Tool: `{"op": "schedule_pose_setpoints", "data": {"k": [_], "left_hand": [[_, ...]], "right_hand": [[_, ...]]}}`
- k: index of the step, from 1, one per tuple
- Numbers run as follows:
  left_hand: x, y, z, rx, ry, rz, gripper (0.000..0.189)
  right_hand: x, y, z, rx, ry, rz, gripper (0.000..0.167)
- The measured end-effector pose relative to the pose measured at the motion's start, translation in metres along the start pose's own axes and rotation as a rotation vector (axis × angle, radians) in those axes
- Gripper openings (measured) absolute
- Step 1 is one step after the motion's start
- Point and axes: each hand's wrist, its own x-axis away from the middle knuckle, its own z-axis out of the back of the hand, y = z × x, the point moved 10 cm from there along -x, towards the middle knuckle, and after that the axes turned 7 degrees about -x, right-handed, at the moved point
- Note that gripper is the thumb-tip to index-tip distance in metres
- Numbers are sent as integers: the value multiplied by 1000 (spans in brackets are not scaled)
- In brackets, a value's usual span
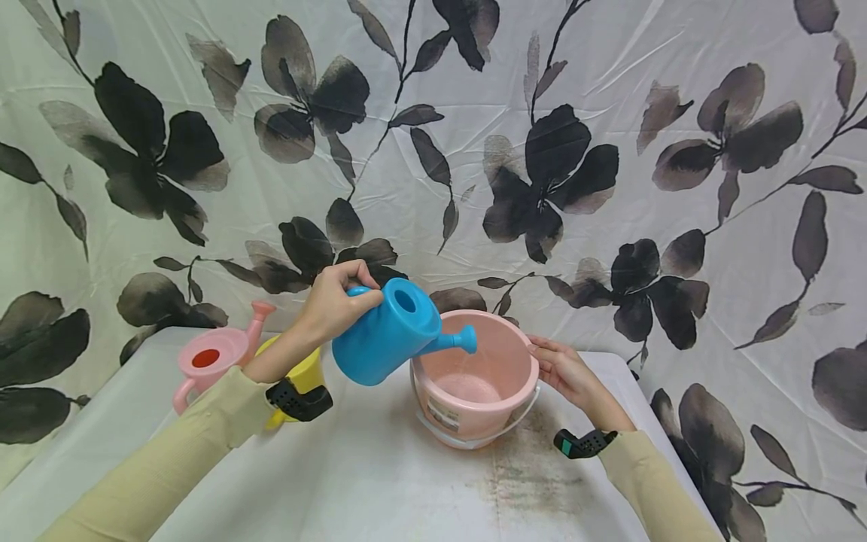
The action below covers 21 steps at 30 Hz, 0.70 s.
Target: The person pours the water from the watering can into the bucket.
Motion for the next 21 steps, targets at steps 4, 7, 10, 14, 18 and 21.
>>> {"op": "schedule_pose_setpoints", "data": {"k": [4,7,10,14,18,21], "left_hand": [[0,1,0,0,2,0,8],[0,1,0,-2,1,4,8],[0,1,0,-5,-1,8,8],[0,1,-1,-6,-3,6,8],[-1,3,-1,-10,0,1,8],[0,3,-1,-8,2,0,9]], "right_hand": [[0,0,-1,-10,-1,-4,66],[0,0,-1,-17,-4,-6,66],[0,-1,-1,-17,-7,-7,65],[1,-1,-1,-9,-13,-3,66],[1,-2,-2,13,-21,10,65],[1,-2,-1,16,-21,13,65]]}}
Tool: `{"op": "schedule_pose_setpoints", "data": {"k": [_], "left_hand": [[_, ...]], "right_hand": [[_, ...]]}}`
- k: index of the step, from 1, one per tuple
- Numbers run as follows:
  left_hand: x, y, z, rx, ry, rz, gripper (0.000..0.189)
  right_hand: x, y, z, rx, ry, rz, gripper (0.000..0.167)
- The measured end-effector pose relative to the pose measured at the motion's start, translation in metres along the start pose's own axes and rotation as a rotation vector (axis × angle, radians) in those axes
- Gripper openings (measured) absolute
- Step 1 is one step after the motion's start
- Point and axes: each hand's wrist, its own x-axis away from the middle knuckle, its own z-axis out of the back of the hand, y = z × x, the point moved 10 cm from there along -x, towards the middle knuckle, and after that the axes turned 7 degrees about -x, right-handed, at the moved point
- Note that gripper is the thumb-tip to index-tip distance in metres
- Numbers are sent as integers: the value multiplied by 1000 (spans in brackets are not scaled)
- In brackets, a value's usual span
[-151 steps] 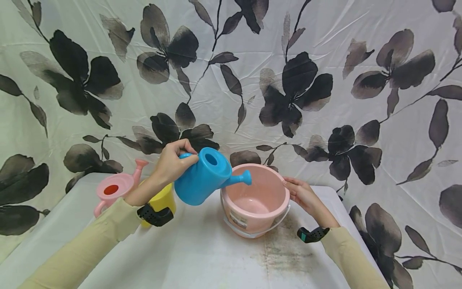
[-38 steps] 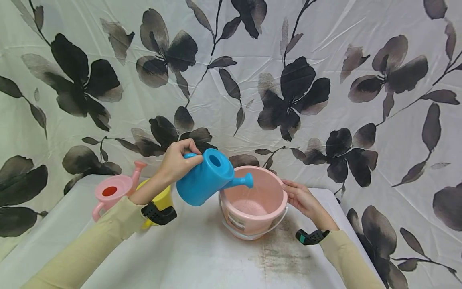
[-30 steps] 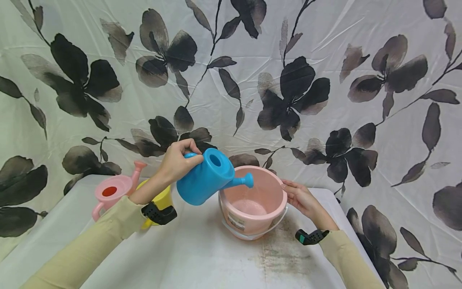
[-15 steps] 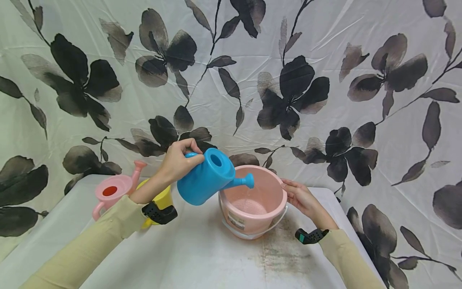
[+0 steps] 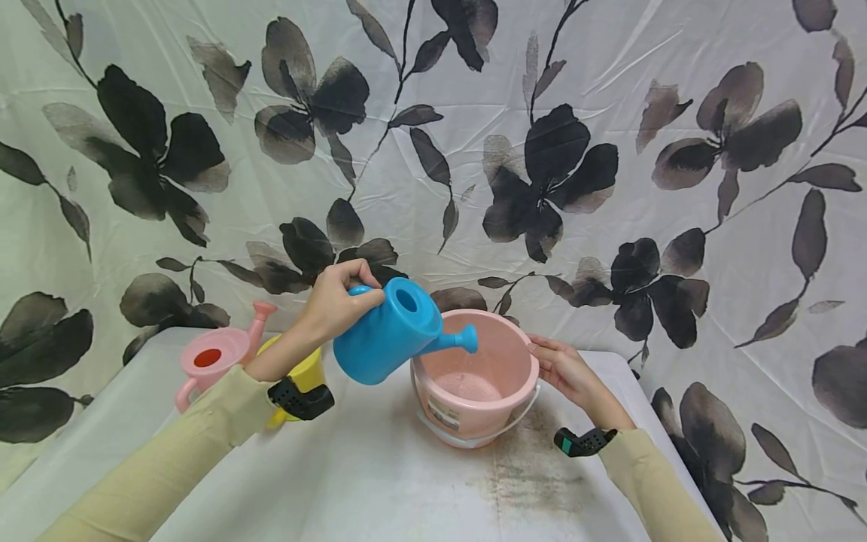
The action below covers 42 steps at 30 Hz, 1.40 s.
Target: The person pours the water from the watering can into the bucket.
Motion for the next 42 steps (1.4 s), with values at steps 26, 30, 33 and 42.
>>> {"op": "schedule_pose_setpoints", "data": {"k": [26,30,33,42], "left_hand": [[1,2,-3,7,-11,0,8],[0,2,-3,10,-9,-2,8],[0,3,-3,7,-11,-1,9],[0,3,-1,4,-7,-2,9]], "right_hand": [[0,3,2,-16,4,-1,73],[1,2,0,-27,11,-13,67],[1,2,-1,-27,7,-13,66],[-1,2,0,-11,13,-14,67]]}}
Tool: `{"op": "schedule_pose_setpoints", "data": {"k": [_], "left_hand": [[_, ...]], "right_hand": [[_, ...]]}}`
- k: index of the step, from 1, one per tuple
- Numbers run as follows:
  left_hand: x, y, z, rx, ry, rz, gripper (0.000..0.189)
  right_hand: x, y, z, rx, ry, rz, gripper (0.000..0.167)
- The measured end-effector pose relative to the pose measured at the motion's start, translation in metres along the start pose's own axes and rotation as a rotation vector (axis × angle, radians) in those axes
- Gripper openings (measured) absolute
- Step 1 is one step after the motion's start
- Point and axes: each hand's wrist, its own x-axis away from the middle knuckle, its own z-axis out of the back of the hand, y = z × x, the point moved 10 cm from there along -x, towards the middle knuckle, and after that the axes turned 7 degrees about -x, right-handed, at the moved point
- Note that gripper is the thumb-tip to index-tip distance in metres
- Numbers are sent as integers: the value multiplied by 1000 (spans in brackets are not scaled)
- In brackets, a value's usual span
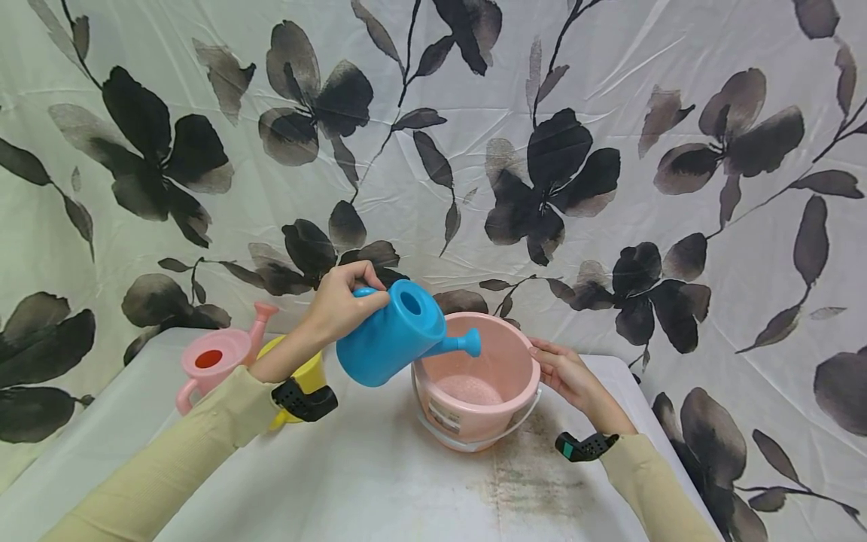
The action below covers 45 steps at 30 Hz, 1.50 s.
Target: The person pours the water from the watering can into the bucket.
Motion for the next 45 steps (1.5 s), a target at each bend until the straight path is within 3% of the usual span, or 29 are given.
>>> {"op": "schedule_pose_setpoints", "data": {"k": [45], "left_hand": [[-3,3,-3,-14,-10,-4,9]], "right_hand": [[-1,0,2,-14,10,-12,67]]}}
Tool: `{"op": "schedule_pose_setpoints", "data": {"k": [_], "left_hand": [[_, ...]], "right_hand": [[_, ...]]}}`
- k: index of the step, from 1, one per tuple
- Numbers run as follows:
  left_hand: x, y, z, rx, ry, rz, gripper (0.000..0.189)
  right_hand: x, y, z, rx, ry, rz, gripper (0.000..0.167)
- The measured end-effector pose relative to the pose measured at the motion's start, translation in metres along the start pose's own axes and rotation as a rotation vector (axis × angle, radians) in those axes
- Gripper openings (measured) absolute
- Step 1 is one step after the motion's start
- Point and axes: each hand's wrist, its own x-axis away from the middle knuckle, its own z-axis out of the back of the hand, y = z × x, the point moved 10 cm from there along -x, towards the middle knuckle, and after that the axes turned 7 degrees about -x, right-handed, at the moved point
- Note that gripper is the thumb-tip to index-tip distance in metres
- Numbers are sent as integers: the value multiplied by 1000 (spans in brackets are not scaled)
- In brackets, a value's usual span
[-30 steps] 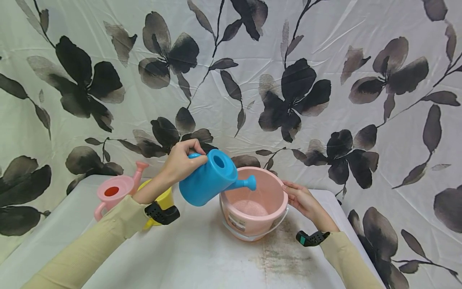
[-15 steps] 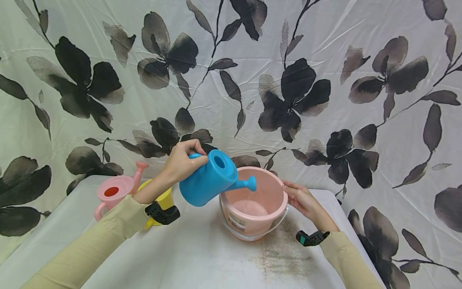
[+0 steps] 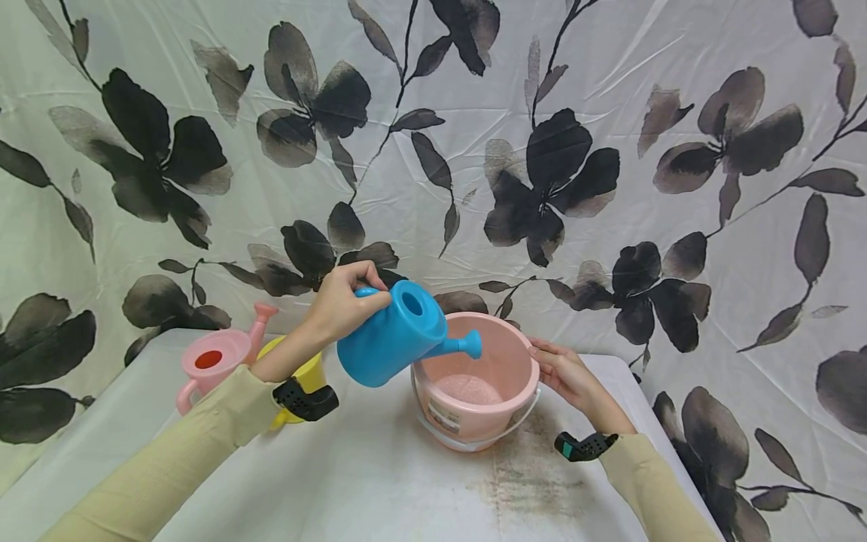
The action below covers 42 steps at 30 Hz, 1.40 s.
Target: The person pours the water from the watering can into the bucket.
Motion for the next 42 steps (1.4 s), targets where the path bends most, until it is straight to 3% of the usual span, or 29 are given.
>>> {"op": "schedule_pose_setpoints", "data": {"k": [42], "left_hand": [[1,-2,-6,4,-18,1,9]], "right_hand": [[0,0,-1,-13,-4,-1,68]]}}
